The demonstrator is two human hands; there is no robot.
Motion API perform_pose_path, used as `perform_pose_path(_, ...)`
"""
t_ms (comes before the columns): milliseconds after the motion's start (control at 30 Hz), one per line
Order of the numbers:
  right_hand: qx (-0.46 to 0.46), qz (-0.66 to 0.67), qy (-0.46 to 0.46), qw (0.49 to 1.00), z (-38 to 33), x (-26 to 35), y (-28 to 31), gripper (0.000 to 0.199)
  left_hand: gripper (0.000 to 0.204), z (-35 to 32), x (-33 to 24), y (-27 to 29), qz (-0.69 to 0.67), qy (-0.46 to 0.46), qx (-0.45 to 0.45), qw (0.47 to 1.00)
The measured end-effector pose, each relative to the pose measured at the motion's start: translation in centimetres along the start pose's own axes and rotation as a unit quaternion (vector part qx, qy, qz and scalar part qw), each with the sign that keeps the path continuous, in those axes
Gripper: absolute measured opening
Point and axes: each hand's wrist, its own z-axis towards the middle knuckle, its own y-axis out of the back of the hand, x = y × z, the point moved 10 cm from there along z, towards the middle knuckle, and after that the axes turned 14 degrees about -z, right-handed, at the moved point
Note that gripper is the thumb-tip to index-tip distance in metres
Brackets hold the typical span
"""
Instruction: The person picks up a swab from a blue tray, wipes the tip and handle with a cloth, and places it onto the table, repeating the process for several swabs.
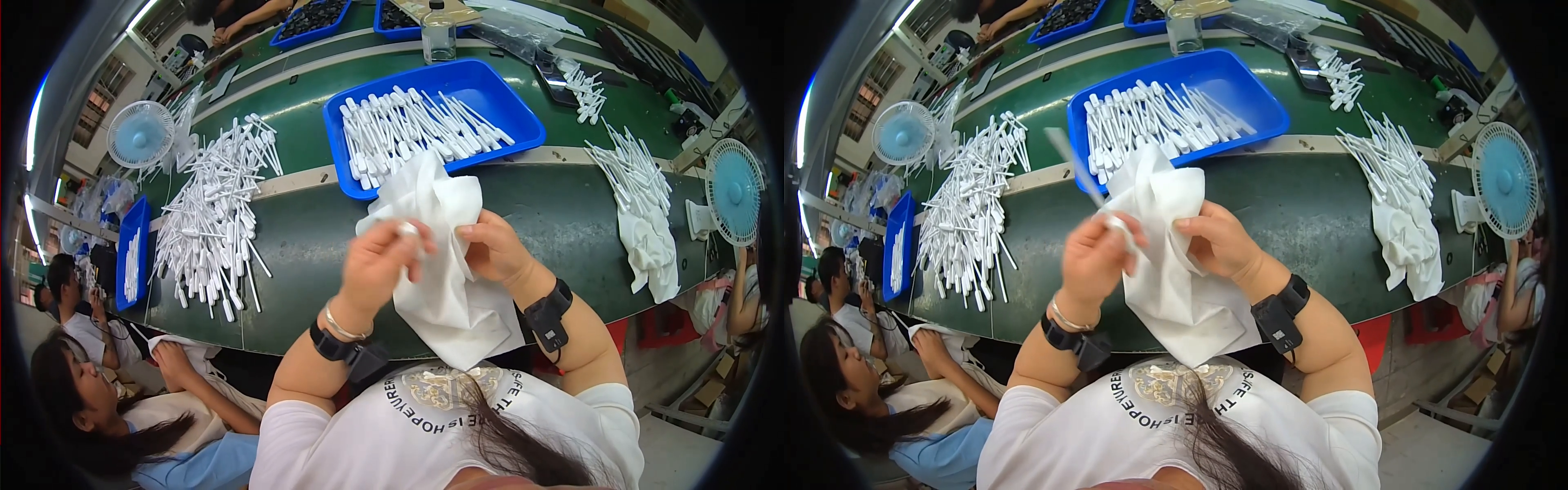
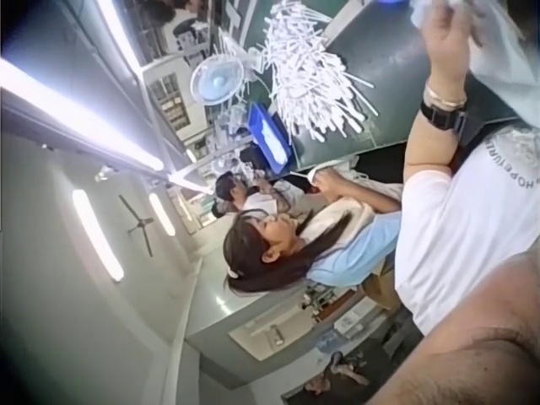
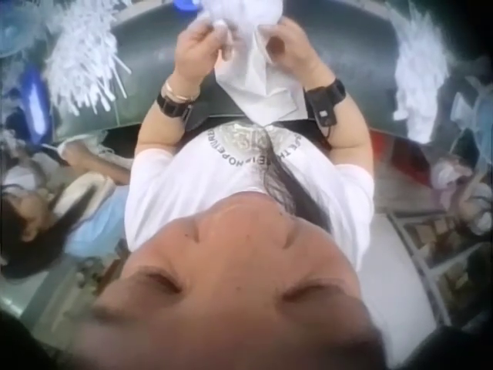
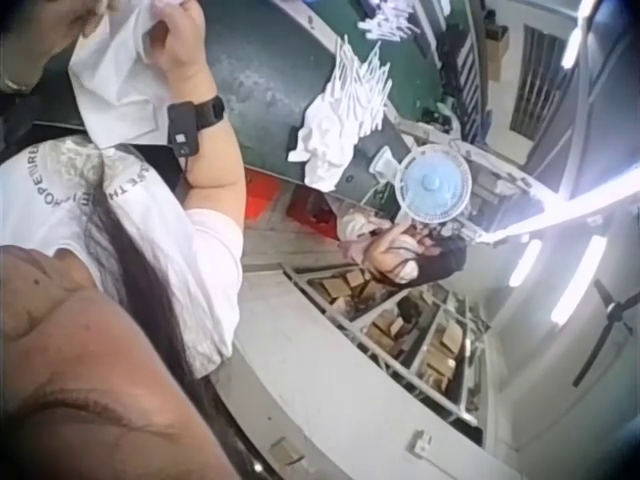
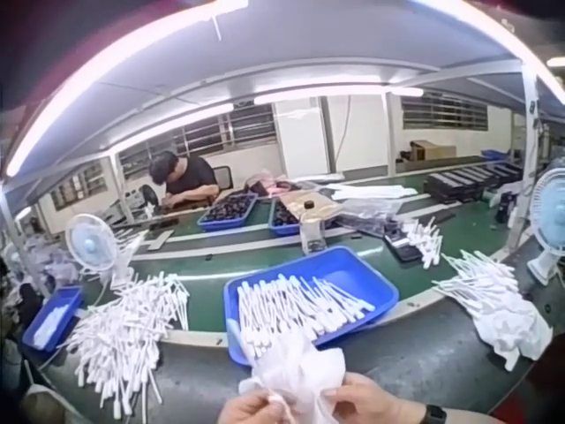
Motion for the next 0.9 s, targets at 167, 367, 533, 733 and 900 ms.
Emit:
perform_pose_path(167,0.119,-0.027,0.089,0.989,-0.3,1.5,-1.2,0.049,0.020,0.8,2.9,1.0,0.057,0.094,-0.021,0.994)
perform_pose_path(367,0.041,0.156,0.061,0.985,0.4,1.1,-0.7,0.051,0.018,0.3,3.4,1.2,0.169,0.120,-0.019,0.978)
perform_pose_path(533,-0.032,0.033,0.044,0.998,0.7,-0.2,0.9,0.053,0.018,0.5,2.1,0.2,0.284,0.012,0.022,0.959)
perform_pose_path(733,-0.027,0.156,0.052,0.986,0.1,1.8,0.1,0.045,0.017,-0.3,1.0,-0.1,0.205,-0.043,0.005,0.978)
perform_pose_path(900,-0.041,0.031,0.075,0.996,-0.2,1.5,1.3,0.040,0.016,-0.1,2.9,-0.4,0.179,0.043,0.021,0.983)
